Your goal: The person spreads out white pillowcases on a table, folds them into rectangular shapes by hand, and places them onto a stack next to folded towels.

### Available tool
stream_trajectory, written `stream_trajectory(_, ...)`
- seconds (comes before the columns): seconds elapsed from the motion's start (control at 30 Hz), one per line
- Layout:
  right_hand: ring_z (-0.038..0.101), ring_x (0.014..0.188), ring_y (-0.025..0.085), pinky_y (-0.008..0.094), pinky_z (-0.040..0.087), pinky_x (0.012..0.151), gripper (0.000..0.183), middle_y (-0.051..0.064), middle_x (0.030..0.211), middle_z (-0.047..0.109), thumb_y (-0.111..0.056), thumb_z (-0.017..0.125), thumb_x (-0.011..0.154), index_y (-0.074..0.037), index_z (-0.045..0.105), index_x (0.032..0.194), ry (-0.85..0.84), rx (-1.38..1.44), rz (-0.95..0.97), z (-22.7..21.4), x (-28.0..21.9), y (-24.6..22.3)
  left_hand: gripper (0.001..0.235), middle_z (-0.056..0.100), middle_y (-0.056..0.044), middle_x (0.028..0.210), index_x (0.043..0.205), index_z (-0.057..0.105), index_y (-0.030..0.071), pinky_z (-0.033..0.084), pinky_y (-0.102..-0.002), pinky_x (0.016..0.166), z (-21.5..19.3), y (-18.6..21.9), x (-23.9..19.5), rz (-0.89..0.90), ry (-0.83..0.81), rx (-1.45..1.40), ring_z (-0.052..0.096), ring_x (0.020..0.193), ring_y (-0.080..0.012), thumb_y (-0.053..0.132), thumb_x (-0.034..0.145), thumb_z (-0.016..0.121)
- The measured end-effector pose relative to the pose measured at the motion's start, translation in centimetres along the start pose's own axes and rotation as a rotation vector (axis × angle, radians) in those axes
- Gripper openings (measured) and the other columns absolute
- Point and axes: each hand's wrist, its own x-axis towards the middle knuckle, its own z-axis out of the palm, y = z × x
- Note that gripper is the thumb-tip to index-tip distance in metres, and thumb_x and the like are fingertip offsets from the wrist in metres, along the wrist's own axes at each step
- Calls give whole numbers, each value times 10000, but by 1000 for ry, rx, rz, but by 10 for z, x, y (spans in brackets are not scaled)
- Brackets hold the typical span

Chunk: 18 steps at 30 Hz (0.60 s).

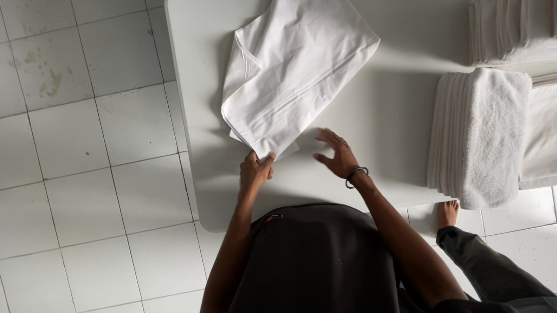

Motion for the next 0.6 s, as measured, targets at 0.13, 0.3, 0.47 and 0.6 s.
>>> stream_trajectory(0.13, 689, 1368, 168, 408, 557, 1206, 432, -205, 1426, 749, -479, 864, 969, -485, 743, 1384, 16, 69, 390, -22, -21, 11, 510, 822, -79, 885, 1009, 774, 190, 630, -519, 661, -30, 21, 26, 57, 153, 743, 847, 846, -339, 690, 975, 683)
stream_trajectory(0.3, 758, 1255, 357, 509, 588, 1120, 303, 15, 1382, 803, -233, 734, 1036, -274, 802, 1329, 5, 232, 397, -33, -45, 18, 380, 702, -159, 1090, 1367, 608, 113, 645, -575, 862, -40, 95, 80, 535, 366, 734, 782, 1051, -418, 253, 1033, 720)
stream_trajectory(0.47, 742, 1307, 324, 483, 581, 1132, 322, 9, 1374, 816, -182, 710, 1033, -261, 816, 1326, 3, 355, 426, -36, -52, 17, 693, 738, -184, 1215, 1725, 341, 373, 633, -601, 952, -34, 146, 134, 422, 160, 869, 786, 1159, -453, 358, 1104, 647)
stream_trajectory(0.6, 726, 1343, 261, 417, 601, 1117, 243, 39, 1338, 832, -169, 760, 1053, -173, 844, 1280, 24, 506, 480, -40, -49, 17, 523, 772, -145, 1236, 1439, 606, 407, 620, -622, 943, -39, 163, 170, 255, 125, 917, 781, 1182, -459, 724, 1023, 613)
